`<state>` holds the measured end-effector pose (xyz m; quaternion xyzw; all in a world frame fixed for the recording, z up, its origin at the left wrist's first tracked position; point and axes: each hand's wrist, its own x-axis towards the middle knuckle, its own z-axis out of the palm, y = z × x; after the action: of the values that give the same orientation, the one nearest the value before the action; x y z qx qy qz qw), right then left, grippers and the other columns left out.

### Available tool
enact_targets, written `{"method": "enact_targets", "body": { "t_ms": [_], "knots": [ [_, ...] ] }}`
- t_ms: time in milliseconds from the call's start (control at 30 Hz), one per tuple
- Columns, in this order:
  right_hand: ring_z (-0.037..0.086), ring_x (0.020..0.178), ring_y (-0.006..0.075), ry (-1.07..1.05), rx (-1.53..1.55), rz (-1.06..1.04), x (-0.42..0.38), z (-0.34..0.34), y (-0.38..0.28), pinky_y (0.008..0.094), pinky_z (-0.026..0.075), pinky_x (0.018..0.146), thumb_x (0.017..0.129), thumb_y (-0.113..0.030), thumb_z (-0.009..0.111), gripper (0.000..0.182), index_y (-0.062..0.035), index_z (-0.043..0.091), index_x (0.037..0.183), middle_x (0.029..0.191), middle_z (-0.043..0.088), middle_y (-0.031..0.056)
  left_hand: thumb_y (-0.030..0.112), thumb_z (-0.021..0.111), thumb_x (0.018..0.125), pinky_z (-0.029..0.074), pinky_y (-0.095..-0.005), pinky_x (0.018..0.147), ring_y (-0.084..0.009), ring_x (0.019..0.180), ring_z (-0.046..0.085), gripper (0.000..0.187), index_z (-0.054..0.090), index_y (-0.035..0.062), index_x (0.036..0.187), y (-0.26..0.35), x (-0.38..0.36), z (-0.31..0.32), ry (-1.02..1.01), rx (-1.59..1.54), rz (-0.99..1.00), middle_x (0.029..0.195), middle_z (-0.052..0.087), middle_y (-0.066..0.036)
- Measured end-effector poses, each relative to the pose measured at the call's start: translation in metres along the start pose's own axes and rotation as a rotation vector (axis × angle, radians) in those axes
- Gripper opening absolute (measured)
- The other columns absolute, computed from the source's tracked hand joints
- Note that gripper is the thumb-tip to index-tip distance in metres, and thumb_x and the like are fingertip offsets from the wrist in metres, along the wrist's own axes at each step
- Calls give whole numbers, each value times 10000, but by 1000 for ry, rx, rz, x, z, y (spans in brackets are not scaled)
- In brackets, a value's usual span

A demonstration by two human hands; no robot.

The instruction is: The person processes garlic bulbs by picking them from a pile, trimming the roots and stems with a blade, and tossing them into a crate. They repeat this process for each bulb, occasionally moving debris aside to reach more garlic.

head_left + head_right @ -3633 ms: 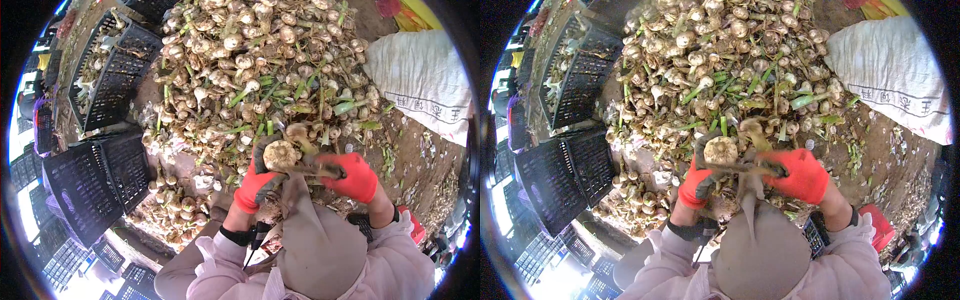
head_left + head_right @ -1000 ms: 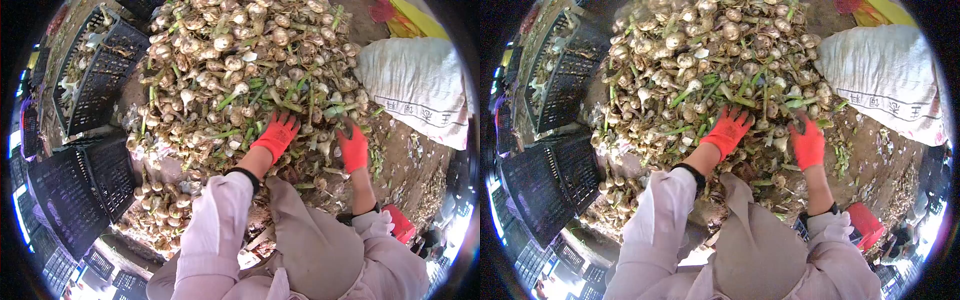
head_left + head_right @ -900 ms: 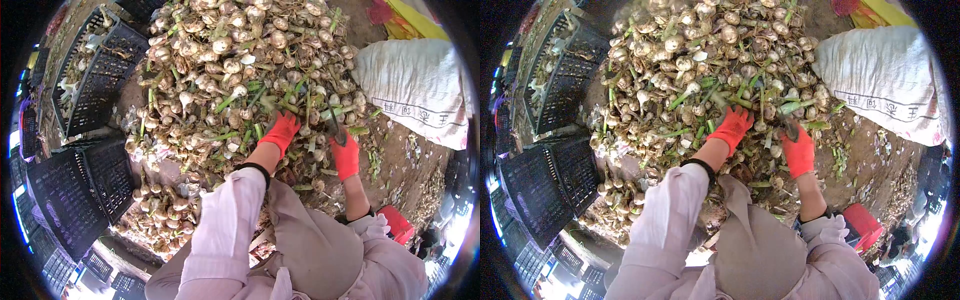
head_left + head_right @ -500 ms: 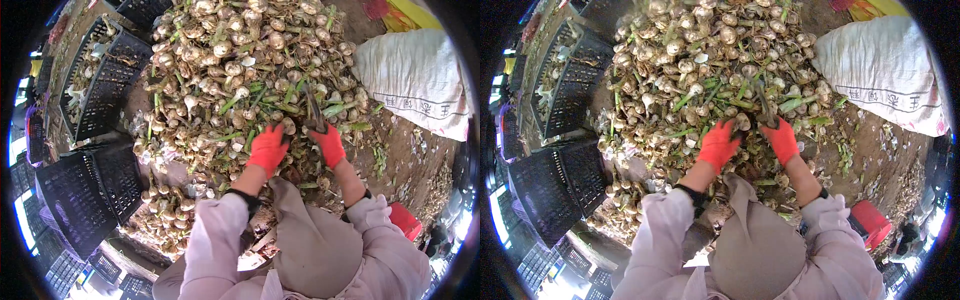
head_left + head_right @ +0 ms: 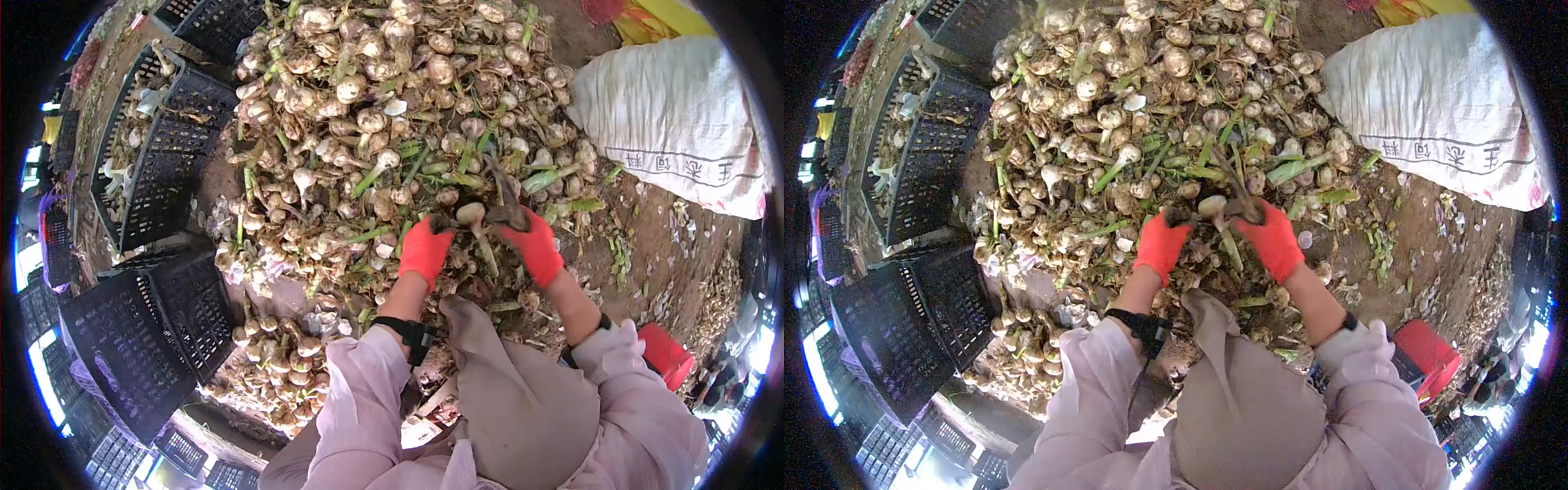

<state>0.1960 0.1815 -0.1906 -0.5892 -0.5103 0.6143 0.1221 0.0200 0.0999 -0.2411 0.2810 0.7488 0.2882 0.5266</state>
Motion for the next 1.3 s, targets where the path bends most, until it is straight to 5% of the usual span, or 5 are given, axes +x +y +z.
{"method": "enact_targets", "body": {
  "t_ms": [167,400,567,767,1300],
  "knots": [
    [563,883,180,136,-74,43,52,39,54,299,444,782,742,-187,685,582,69,439,1203,991,614,135,292,584,779,456,-394,805,-347,936,589,424,522,6,1086,9,10,48,78,309,-136,1029,590,-220],
    [588,821,210,-16,541,237,55,30,33,345,483,674,778,-84,631,368,22,508,1108,931,619,102,318,518,878,439,-374,870,-245,964,569,473,436,-11,1207,-37,31,44,-476,-1367,-262,1036,593,-111],
    [605,763,176,-362,453,54,-13,20,-26,308,498,692,775,-41,629,212,4,600,980,881,628,51,38,639,761,470,-291,826,-163,940,567,511,417,41,1221,-13,-30,1,-320,-1204,27,1066,574,-69],
    [626,775,250,-289,-829,-796,-47,-6,-76,367,495,672,658,-195,664,413,-86,588,1049,850,624,145,100,759,611,461,-310,838,-167,965,554,647,454,54,1179,16,-75,-26,37,-158,554,1081,562,-71],
    [590,769,309,-336,-1038,-747,-51,1,-76,402,469,671,631,-169,626,385,-90,590,1006,813,603,111,127,793,555,458,-310,849,-167,959,560,674,468,40,1139,12,-109,-19,-136,-634,185,1044,582,-78]
  ]
}}
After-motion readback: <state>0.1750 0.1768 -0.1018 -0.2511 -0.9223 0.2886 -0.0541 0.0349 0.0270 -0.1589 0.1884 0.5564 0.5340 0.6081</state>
